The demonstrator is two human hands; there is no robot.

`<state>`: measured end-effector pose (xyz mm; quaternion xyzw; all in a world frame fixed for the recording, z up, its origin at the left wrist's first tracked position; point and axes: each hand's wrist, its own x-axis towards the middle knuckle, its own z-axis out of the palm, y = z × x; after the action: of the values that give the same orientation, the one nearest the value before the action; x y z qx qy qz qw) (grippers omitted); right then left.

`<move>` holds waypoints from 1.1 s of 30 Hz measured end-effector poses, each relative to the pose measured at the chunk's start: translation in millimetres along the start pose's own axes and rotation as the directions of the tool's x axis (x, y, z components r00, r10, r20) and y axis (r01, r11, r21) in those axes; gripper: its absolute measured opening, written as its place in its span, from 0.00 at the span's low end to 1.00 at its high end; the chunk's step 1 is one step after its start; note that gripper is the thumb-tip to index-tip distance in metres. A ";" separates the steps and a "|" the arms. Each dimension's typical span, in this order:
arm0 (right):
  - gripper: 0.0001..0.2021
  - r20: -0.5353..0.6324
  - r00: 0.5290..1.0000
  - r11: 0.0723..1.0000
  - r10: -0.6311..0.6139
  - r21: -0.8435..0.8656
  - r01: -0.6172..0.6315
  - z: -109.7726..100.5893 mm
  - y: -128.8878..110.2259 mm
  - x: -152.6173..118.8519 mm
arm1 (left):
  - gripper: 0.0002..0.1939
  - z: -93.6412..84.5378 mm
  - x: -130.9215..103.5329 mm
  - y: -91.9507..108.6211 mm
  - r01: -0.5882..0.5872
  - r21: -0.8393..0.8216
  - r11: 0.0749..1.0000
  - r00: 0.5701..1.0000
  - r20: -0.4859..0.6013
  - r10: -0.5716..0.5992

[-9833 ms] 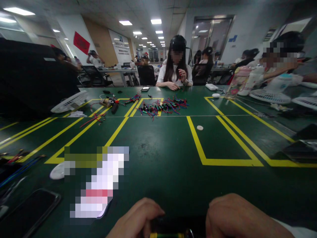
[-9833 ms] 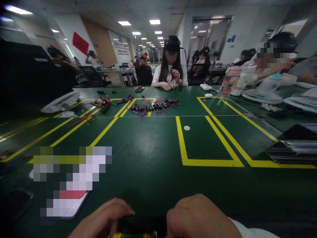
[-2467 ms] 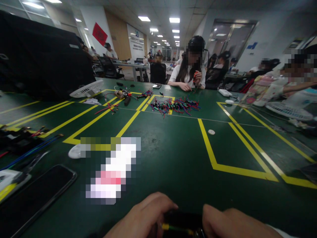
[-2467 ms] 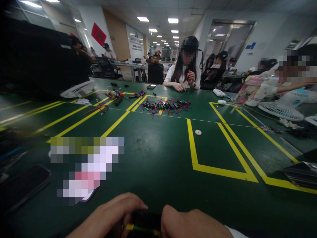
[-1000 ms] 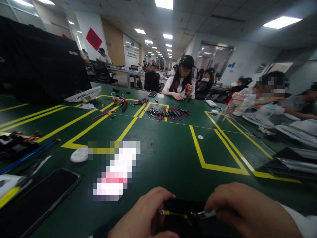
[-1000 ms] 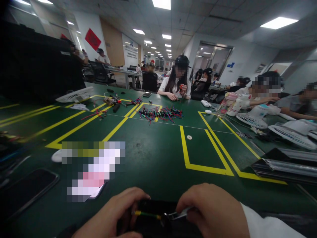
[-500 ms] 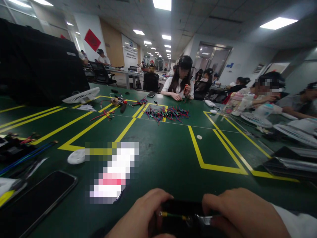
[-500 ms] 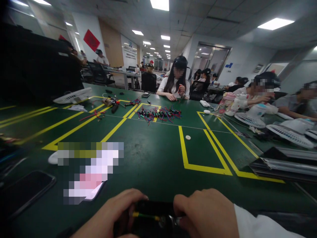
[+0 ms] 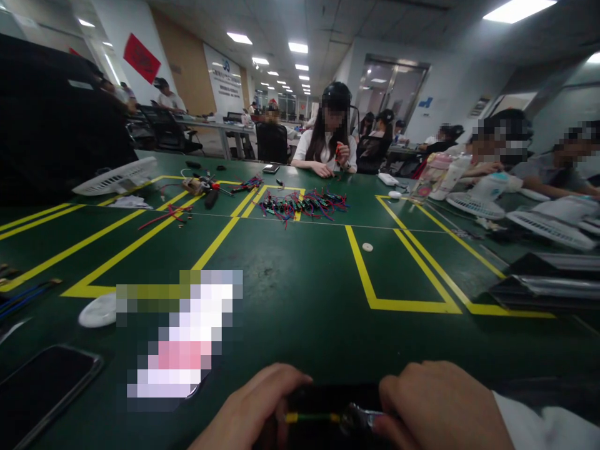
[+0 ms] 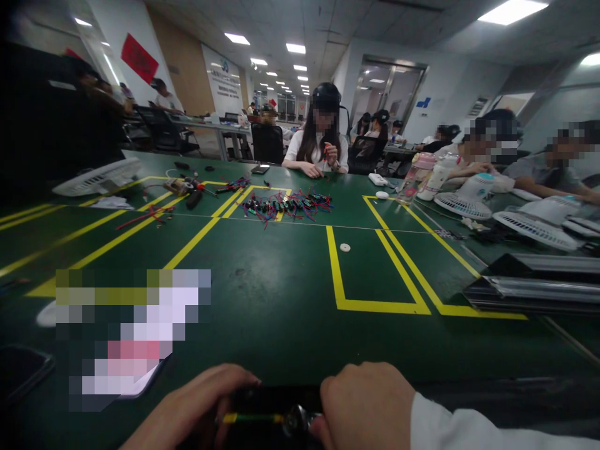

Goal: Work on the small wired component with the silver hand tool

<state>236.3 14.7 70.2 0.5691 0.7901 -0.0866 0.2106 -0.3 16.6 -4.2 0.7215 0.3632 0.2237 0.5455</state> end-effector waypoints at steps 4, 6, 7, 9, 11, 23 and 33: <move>0.07 0.021 1.000 0.999 -0.018 0.029 0.017 0.8 -0.1 2.0 | 0.24 -1.6 1.5 -6.2 -0.035 0.018 0.999 0.999 0.014 0.034; 0.07 0.016 0.999 0.999 -0.032 0.028 0.032 0.9 -1.3 1.0 | 0.25 -1.3 0.3 -6.2 -0.049 0.037 0.998 0.999 0.009 0.049; 0.07 0.005 0.999 0.999 -0.041 0.017 0.041 0.7 -2.0 0.4 | 0.25 -1.4 -0.2 -5.5 -0.050 0.044 0.998 0.999 0.010 0.050; 0.07 -0.007 0.998 0.998 -0.061 -0.010 0.061 -0.2 -3.7 -0.8 | 0.26 -2.2 -0.5 -3.0 -0.042 0.052 0.998 0.999 0.006 0.042; 0.07 -0.013 0.997 0.996 -0.080 -0.035 0.079 -1.9 -5.0 -1.1 | 0.25 -3.3 0.0 -0.4 -0.041 0.057 0.998 0.999 -0.006 0.041; 0.05 -0.043 0.986 0.982 -0.164 -0.105 0.158 -21.5 -7.2 4.5 | 0.23 0.1 -2.8 1.9 -0.039 0.039 0.998 0.997 -0.059 0.041; 0.15 0.039 0.999 0.861 -0.014 0.508 -0.008 -3.8 21.6 -18.0 | 0.27 7.1 -4.9 -3.0 -0.005 -0.033 0.999 0.994 -0.111 0.001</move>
<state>260.4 7.9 83.6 0.6013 0.7359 -0.3035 0.0693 0.8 8.8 -8.9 0.6995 0.3881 0.2701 0.5359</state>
